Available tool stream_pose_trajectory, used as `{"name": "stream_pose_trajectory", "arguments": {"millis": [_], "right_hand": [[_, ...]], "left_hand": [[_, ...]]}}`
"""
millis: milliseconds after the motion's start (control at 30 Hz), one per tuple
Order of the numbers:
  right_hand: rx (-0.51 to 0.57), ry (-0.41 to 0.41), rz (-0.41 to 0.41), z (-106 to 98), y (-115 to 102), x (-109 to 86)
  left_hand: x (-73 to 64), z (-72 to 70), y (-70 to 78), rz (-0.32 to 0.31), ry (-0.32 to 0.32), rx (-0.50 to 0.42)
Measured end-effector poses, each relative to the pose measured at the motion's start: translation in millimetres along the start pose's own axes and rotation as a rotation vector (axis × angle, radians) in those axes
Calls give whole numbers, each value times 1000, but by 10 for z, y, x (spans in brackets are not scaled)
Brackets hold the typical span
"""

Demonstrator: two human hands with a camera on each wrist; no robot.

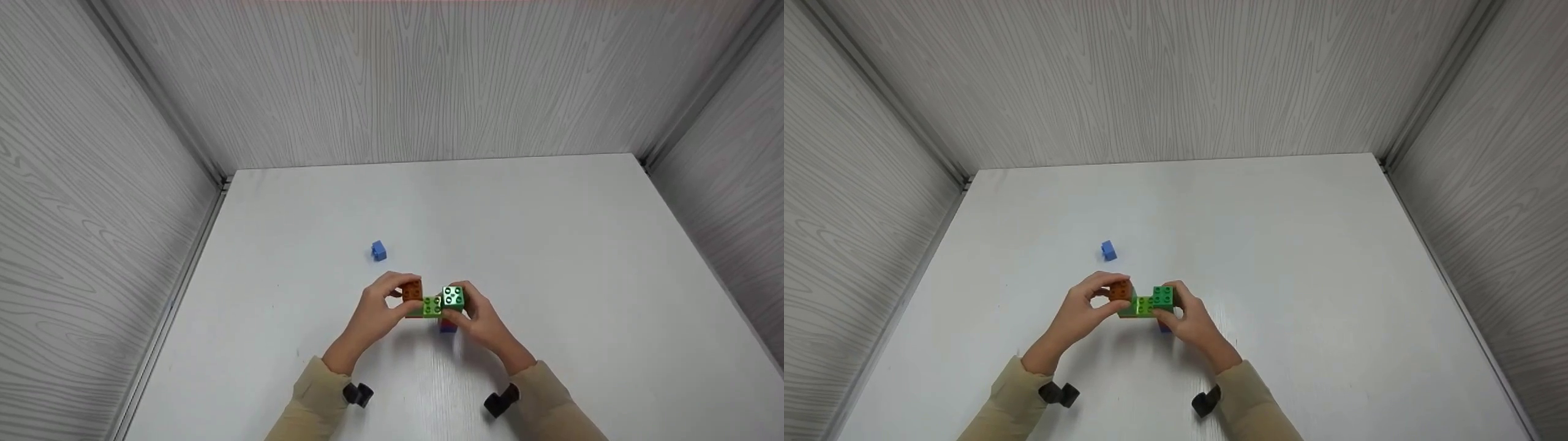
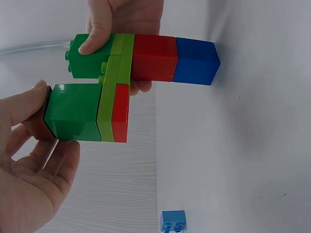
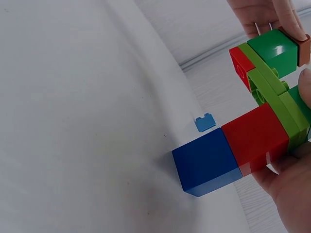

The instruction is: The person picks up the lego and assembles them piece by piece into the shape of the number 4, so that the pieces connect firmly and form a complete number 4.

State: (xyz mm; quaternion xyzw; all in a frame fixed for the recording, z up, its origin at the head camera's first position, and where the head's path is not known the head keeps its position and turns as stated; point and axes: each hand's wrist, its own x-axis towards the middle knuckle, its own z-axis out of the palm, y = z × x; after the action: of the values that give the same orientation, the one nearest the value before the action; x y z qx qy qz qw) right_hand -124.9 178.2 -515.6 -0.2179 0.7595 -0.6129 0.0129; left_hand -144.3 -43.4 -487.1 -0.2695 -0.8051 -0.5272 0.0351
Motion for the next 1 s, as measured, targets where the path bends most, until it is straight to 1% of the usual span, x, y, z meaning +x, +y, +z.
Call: {"name": "stream_pose_trajectory", "arguments": {"millis": [100, 333, 567, 767, 867, 1000], "right_hand": [[-11, -5, 9, 4, -14, 6], [-41, -16, 1, -5, -17, 13], [-13, -13, -13, 3, 19, 9], [-3, 16, -21, 18, 36, 3], [0, 24, -22, 24, 37, -1], [-3, 32, -33, 31, 42, -6]], "left_hand": [[4, 4, -3, 3, 4, 2], [13, 8, -16, 1, -1, 1], [2, 17, -29, 9, 5, 3], [-15, 23, -39, 29, 1, 8], [-22, 21, -41, 29, -5, -16], [-24, 26, -43, -6, -8, -70]]}}
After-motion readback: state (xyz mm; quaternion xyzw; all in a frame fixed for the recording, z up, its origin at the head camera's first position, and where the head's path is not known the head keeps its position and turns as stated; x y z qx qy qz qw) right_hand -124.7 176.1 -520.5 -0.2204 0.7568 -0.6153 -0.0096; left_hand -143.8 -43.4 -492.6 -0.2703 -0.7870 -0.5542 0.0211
